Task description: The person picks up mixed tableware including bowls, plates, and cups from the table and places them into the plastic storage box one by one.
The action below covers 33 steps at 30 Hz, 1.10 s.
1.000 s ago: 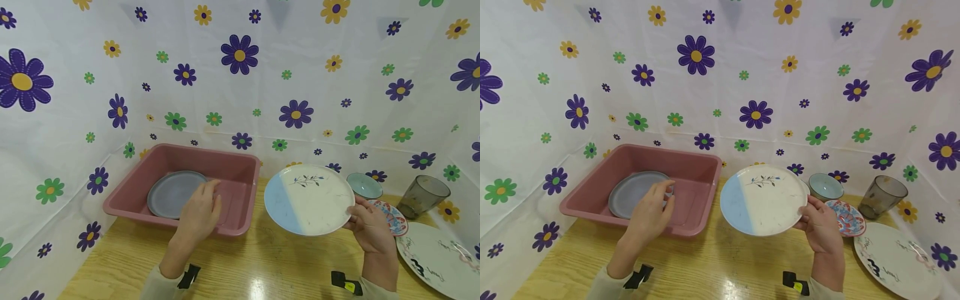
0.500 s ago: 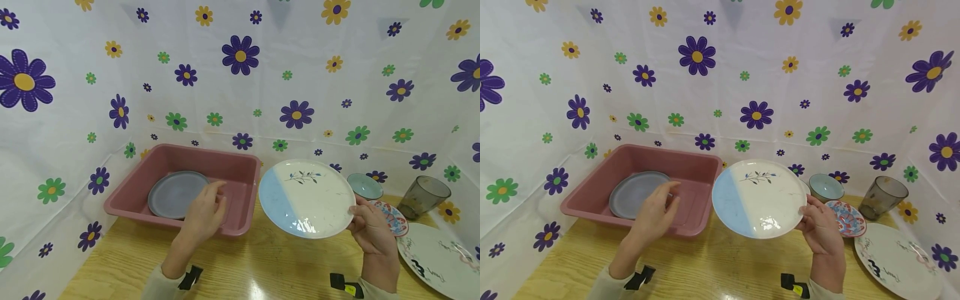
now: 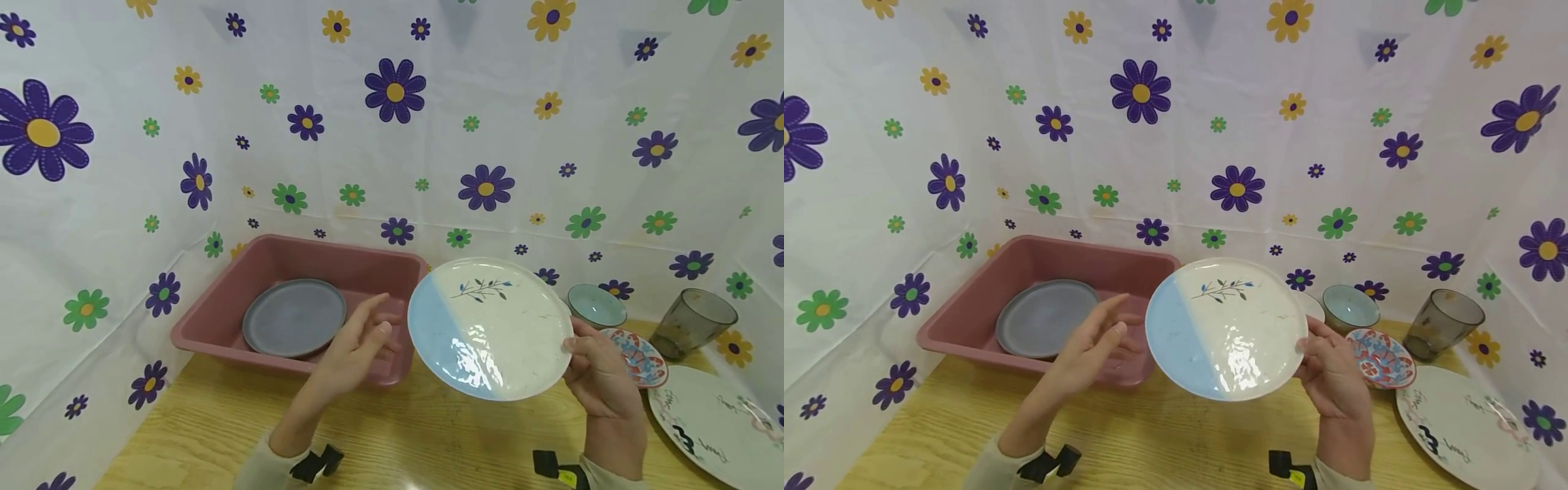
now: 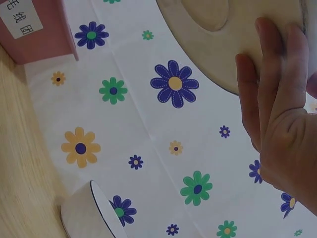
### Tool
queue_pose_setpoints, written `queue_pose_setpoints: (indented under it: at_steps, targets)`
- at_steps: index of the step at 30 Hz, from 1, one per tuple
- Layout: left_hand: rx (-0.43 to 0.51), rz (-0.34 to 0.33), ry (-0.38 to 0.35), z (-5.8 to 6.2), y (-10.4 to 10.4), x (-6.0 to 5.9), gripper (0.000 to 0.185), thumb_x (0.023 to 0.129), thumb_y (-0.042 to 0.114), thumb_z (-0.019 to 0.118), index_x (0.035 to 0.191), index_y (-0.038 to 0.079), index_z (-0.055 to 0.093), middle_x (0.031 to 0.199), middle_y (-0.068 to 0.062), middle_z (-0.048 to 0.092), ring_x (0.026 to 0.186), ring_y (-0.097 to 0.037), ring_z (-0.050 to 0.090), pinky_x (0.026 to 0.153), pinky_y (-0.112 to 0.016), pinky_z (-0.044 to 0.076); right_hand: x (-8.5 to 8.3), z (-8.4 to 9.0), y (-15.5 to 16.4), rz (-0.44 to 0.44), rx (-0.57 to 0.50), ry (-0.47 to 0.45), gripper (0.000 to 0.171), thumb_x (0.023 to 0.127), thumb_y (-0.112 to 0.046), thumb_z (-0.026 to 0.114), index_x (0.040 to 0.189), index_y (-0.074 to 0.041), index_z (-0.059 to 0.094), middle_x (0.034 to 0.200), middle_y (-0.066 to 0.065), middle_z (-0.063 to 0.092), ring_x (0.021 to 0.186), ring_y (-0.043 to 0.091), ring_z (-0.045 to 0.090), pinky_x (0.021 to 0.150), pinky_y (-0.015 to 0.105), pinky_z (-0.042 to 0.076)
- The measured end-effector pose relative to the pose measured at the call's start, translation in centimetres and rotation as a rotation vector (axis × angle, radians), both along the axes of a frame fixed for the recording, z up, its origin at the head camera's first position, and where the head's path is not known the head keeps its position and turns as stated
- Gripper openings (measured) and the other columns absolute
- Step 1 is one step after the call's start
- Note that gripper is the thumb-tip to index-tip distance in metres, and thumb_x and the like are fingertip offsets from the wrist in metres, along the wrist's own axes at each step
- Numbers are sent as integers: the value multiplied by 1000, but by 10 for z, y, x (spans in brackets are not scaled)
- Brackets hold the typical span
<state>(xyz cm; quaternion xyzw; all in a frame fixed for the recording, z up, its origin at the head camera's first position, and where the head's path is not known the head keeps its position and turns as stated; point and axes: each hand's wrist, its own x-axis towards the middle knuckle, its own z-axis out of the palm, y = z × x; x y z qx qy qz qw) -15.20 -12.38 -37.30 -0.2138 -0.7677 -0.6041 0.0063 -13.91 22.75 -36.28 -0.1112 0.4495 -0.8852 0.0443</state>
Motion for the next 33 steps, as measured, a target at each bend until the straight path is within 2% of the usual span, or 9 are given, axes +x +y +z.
queue_pose_setpoints:
  at_steps: [3, 7, 11, 16, 20, 25, 33]
  targets:
    - [77, -58, -125, 1, 1, 1, 55, 107, 20, 42, 157, 11, 20, 141, -25, 49, 102, -33, 66, 85, -40, 57, 0, 0, -3, 8, 11, 9, 41, 95, 10, 35, 117, -5, 67, 103, 7, 70, 85, 18, 74, 75, 27, 58]
    - [179, -130, -270, 1, 4, 3, 60, 106, 23, 45, 158, 17, 14, 150, -24, 39, 115, -36, 62, 91, -45, 55, 0, 2, -7, 18, 28, -9, 41, 95, 10, 38, 118, -6, 68, 103, 6, 71, 84, 18, 74, 74, 28, 58]
    - [333, -242, -349, 3, 6, 5, 62, 106, 17, 45, 158, 16, 13, 156, -20, 32, 113, -30, 63, 90, -45, 55, 1, 3, -10, 27, 53, -37, 41, 96, 9, 39, 117, -9, 69, 102, 5, 72, 84, 19, 74, 72, 29, 58]
    - [468, -347, -342, 3, 5, 5, 64, 103, 5, 46, 158, 11, 12, 148, -26, 38, 104, -22, 67, 86, -39, 57, 1, 3, -13, 32, 55, -47, 40, 96, 9, 40, 117, -9, 69, 102, 6, 72, 82, 19, 74, 71, 30, 59]
    - [519, -381, -344, 3, 4, 5, 67, 102, 1, 47, 158, 14, 12, 146, -27, 39, 105, -24, 67, 86, -40, 56, 3, 4, -14, 57, 48, -24, 41, 96, 10, 39, 118, -8, 68, 103, 6, 72, 84, 19, 74, 73, 31, 58]
    - [538, -405, -346, 3, 4, 6, 70, 101, 0, 49, 158, 14, 11, 143, -28, 42, 106, -25, 68, 87, -42, 55, 5, 6, -13, 100, 57, 18, 43, 97, 10, 37, 122, -9, 67, 104, 5, 72, 86, 19, 74, 74, 31, 58]
    - [570, -380, -340, 3, 3, 5, 70, 98, -6, 50, 157, 7, 14, 128, -20, 55, 100, -25, 69, 80, -42, 58, 5, 8, -17, 46, 87, -3, 40, 99, 5, 37, 118, -9, 69, 102, 5, 72, 82, 17, 74, 73, 29, 58]
